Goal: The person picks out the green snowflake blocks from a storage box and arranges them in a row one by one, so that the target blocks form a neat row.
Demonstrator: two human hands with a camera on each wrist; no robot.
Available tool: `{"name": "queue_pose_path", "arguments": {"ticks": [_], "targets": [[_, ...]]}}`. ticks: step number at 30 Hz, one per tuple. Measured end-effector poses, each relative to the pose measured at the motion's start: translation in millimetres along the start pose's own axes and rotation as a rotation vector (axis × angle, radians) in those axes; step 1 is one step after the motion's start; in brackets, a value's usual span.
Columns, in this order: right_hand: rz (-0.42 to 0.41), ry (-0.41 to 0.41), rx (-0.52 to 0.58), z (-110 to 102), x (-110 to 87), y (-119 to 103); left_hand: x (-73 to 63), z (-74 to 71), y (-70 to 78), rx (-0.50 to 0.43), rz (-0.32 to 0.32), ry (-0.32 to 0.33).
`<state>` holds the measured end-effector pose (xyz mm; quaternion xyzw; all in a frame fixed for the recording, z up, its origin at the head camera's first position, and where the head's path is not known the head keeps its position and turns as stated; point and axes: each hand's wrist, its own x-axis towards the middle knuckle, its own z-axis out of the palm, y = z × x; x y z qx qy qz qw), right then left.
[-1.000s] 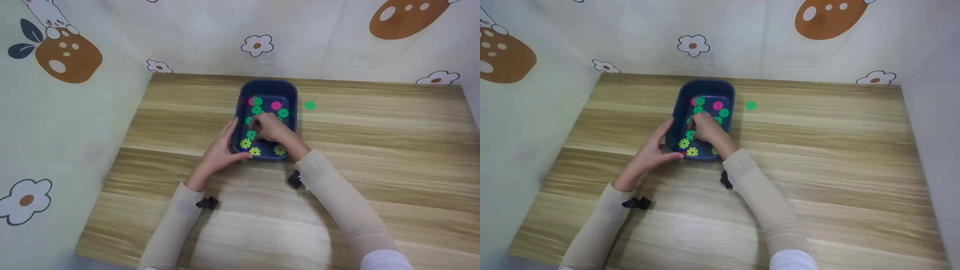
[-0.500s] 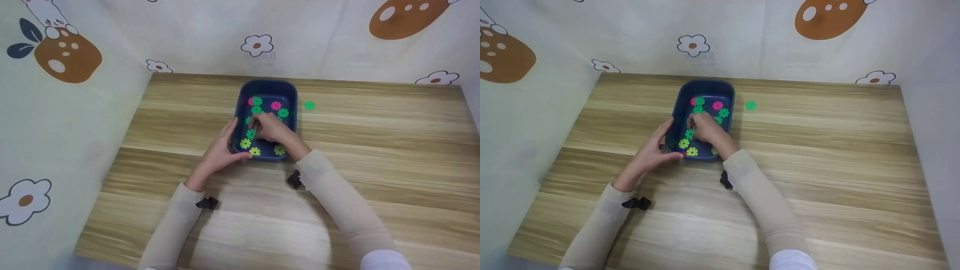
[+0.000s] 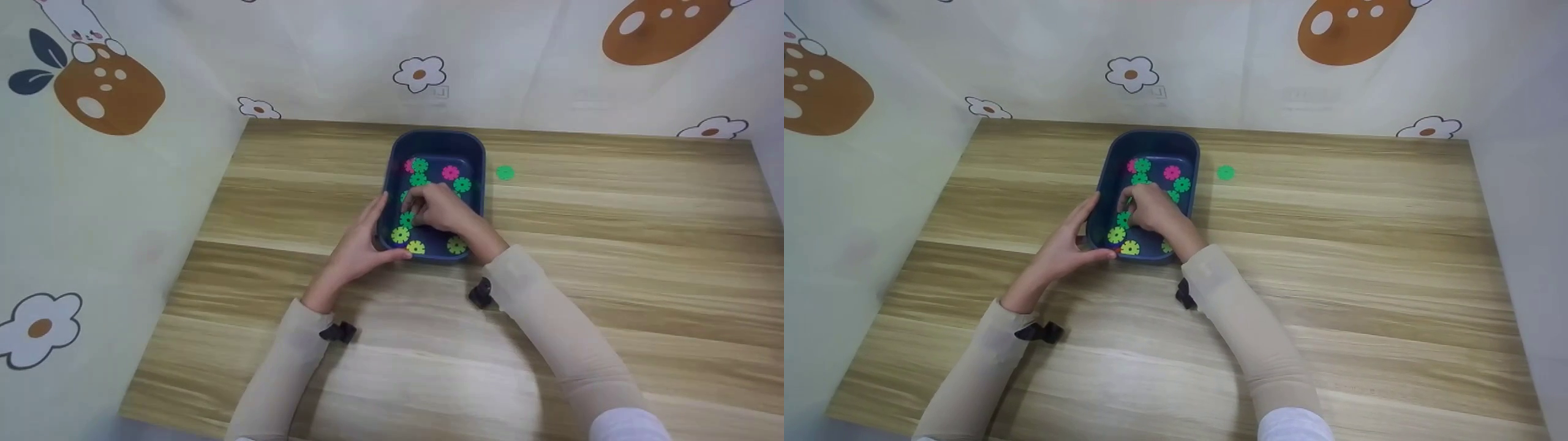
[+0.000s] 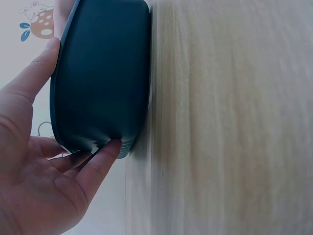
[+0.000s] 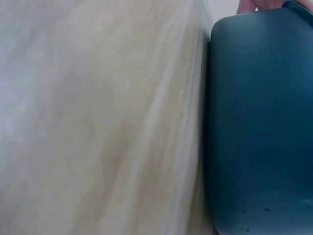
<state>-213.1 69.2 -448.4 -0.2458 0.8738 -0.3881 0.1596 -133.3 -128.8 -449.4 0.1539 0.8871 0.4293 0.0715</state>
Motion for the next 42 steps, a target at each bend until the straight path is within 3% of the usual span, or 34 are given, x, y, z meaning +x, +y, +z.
{"name": "queue_pose_path", "arguments": {"ticks": [16,36,42], "targets": [[0.006,0.066,0.076,-7,-2.3,-4,1.0,0.4,-0.5,-0.009,0.009,0.004],[0.067,0.3,0.129,-40,-10.8,-12,0.4,-3.4,6.4,0.027,-0.058,-0.03],[0.048,0.378,0.158,-52,-17.2,-7,-0.2,-3.0,7.5,0.029,-0.059,-0.024]]}}
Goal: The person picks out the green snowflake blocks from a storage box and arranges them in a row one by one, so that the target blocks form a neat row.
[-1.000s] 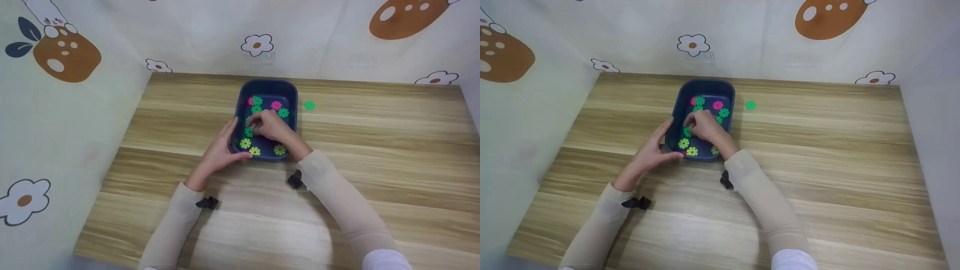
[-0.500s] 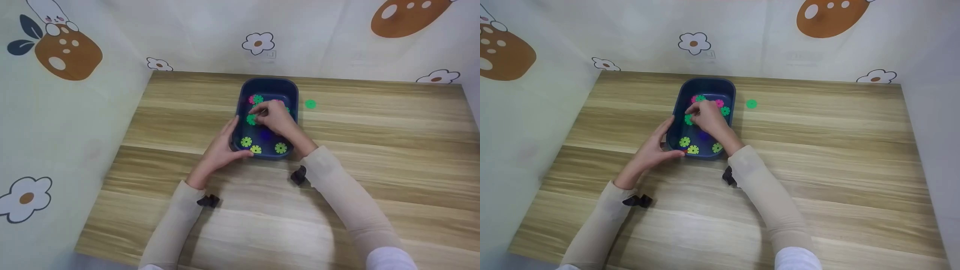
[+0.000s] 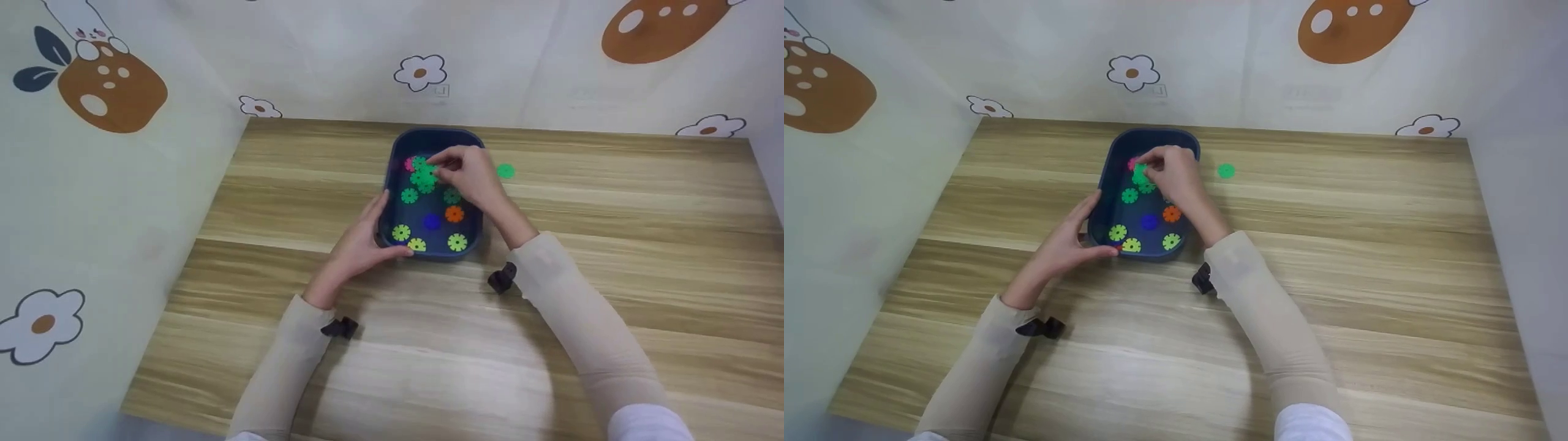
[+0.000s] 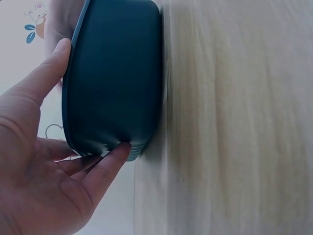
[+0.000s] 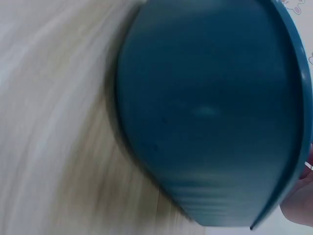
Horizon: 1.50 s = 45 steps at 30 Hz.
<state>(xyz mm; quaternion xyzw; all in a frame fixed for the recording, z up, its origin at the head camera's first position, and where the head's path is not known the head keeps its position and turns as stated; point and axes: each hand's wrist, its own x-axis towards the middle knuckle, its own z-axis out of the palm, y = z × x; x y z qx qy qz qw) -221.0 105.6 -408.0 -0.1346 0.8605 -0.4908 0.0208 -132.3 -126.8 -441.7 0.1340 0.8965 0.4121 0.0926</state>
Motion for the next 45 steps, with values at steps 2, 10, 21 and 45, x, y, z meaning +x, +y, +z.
{"name": "queue_pose_path", "arguments": {"ticks": [2,10,21,45], "targets": [[0.002,0.021,0.021,-4,-0.6,2,-0.3,0.0,0.5,0.003,0.001,0.002],[0.051,0.099,0.052,-24,0.3,14,-1.5,-0.4,1.5,0.027,0.013,-0.003],[0.085,0.189,0.049,-52,-0.5,28,-2.4,-1.0,2.3,0.035,0.001,-0.007],[0.158,0.298,0.093,-89,-7.9,72,-1.1,0.4,-0.5,0.039,0.017,0.003]]}}
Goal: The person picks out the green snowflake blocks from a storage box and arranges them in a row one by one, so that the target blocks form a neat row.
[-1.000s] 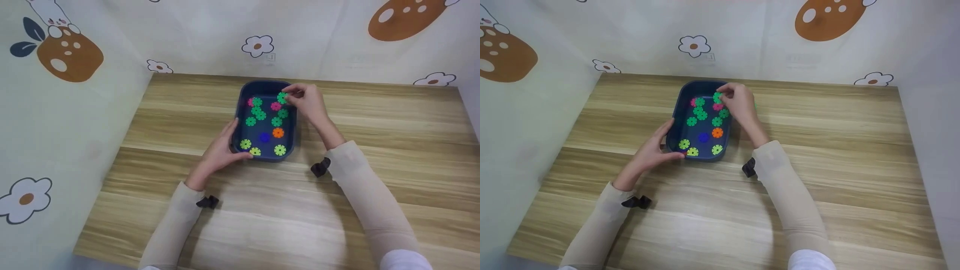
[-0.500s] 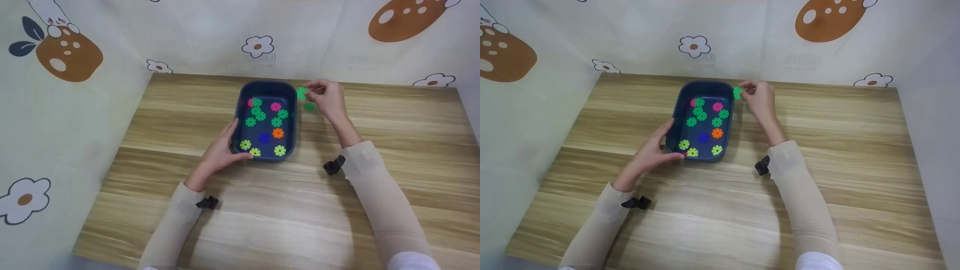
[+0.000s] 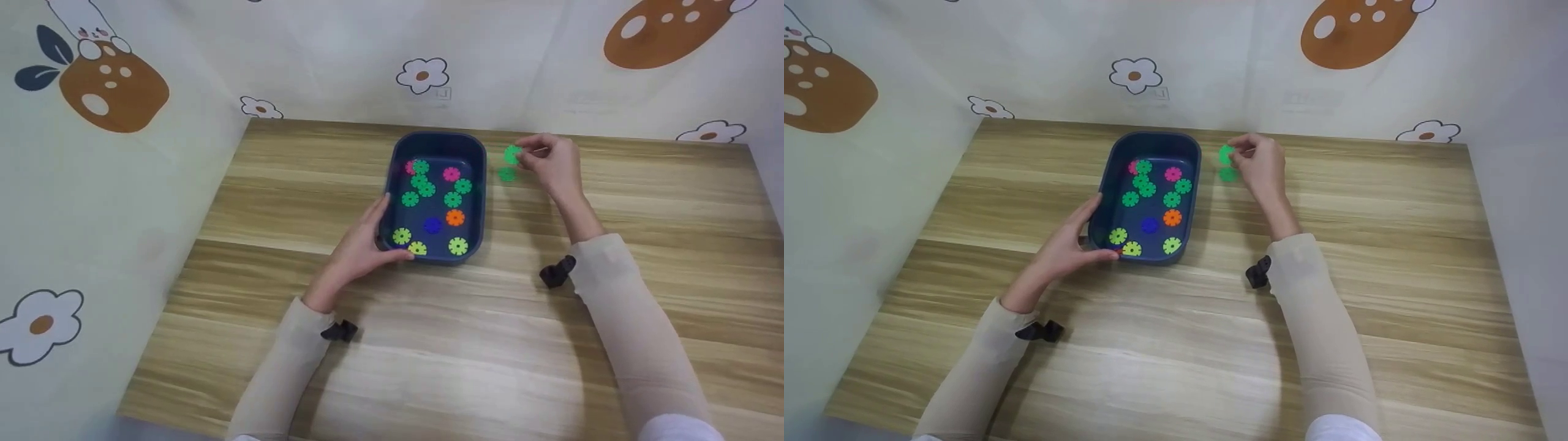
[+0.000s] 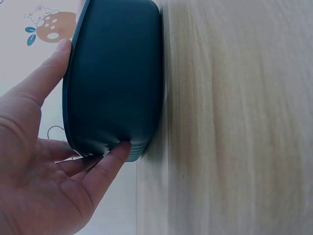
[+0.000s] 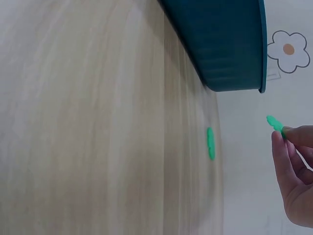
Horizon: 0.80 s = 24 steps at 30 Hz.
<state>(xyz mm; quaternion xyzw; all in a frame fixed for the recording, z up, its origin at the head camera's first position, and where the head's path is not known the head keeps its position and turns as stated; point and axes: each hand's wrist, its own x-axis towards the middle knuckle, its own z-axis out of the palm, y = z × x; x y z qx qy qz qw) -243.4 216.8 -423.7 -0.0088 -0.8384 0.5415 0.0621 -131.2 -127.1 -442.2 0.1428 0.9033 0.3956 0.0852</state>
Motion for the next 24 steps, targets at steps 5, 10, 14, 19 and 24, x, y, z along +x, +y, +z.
{"name": "queue_pose_path", "arguments": {"ticks": [5,10,14,19,24], "targets": [[0.004,0.024,-0.056,-3,0.4,8,-0.3,0.4,-0.2,-0.007,0.003,0.006],[0.036,0.018,-0.069,-5,0.7,14,-0.3,0.6,0.4,-0.009,-0.011,0.002],[0.056,0.008,-0.083,-7,0.2,19,-0.4,0.5,0.8,-0.005,-0.012,0.001],[0.076,0.009,-0.102,-8,-0.3,24,-0.2,0.6,0.5,-0.002,-0.008,0.002],[0.081,0.015,-0.108,-8,0.7,30,-0.6,0.4,0.5,0.0,-0.003,0.003]]}}
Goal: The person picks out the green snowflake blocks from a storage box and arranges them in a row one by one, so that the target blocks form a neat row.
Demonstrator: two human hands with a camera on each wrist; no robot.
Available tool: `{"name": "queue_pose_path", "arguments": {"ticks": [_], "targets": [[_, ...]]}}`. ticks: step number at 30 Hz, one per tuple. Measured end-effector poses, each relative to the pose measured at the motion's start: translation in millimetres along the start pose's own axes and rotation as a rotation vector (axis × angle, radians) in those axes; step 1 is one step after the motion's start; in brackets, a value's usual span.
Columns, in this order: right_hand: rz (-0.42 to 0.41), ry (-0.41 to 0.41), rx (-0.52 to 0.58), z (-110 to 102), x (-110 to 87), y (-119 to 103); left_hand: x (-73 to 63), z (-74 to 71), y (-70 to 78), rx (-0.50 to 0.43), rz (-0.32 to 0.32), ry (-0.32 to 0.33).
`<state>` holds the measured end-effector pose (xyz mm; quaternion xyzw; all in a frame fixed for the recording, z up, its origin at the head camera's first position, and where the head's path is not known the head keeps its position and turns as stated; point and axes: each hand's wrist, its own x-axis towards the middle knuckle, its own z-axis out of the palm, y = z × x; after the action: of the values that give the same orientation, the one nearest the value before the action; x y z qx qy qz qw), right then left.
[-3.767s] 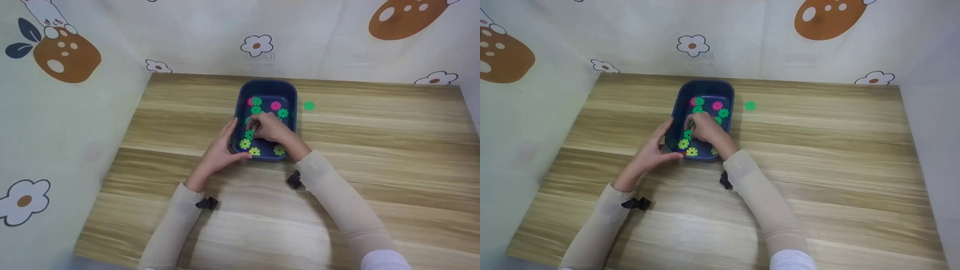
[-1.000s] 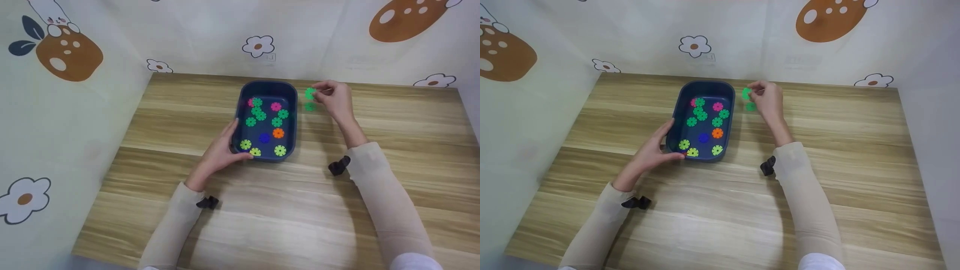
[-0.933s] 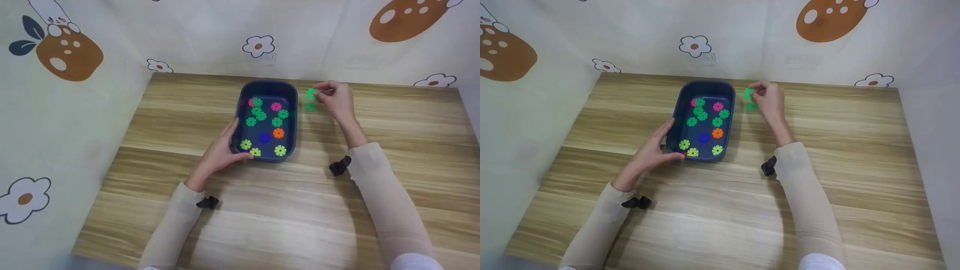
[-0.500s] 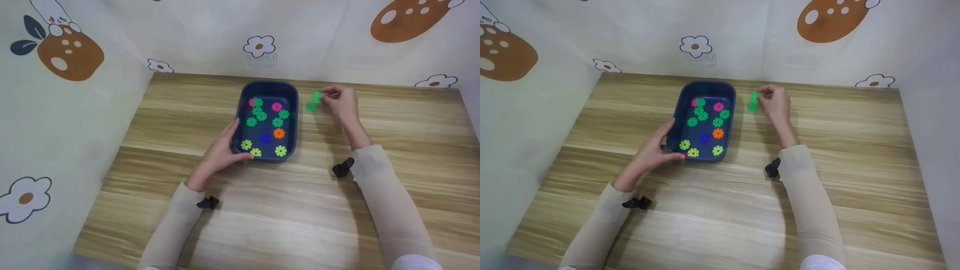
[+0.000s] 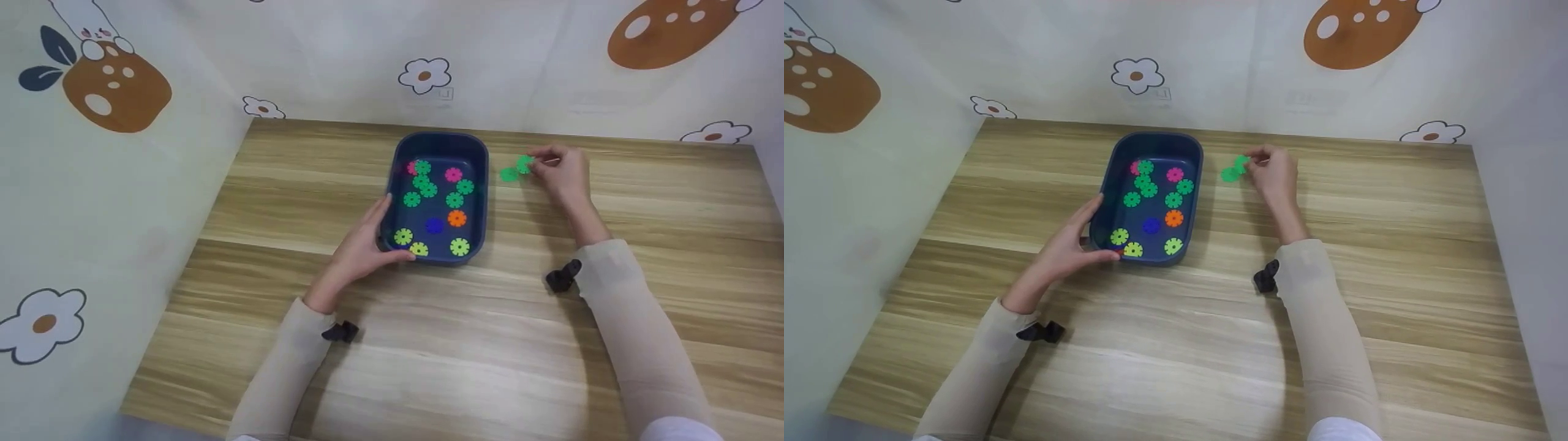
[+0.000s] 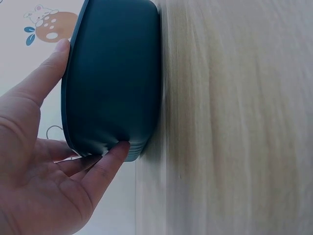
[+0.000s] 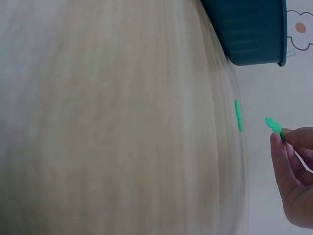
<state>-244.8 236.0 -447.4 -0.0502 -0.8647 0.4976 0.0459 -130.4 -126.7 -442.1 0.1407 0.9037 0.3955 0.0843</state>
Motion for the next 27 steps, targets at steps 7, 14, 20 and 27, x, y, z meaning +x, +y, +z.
{"name": "queue_pose_path", "arguments": {"ticks": [7,14,20,27], "targets": [[0.022,-0.006,-0.023,0,-0.2,5,-1.4,-0.1,0.0,-0.004,-0.001,0.001],[0.07,-0.072,-0.044,-3,-3.0,5,-2.0,0.1,0.1,-0.021,-0.005,-0.001],[0.068,-0.1,-0.102,-6,-3.0,8,-1.6,0.6,-0.4,-0.026,-0.006,-0.005],[0.095,-0.109,-0.139,-10,-2.9,7,-1.1,-0.7,-0.2,-0.027,-0.016,-0.014]]}}
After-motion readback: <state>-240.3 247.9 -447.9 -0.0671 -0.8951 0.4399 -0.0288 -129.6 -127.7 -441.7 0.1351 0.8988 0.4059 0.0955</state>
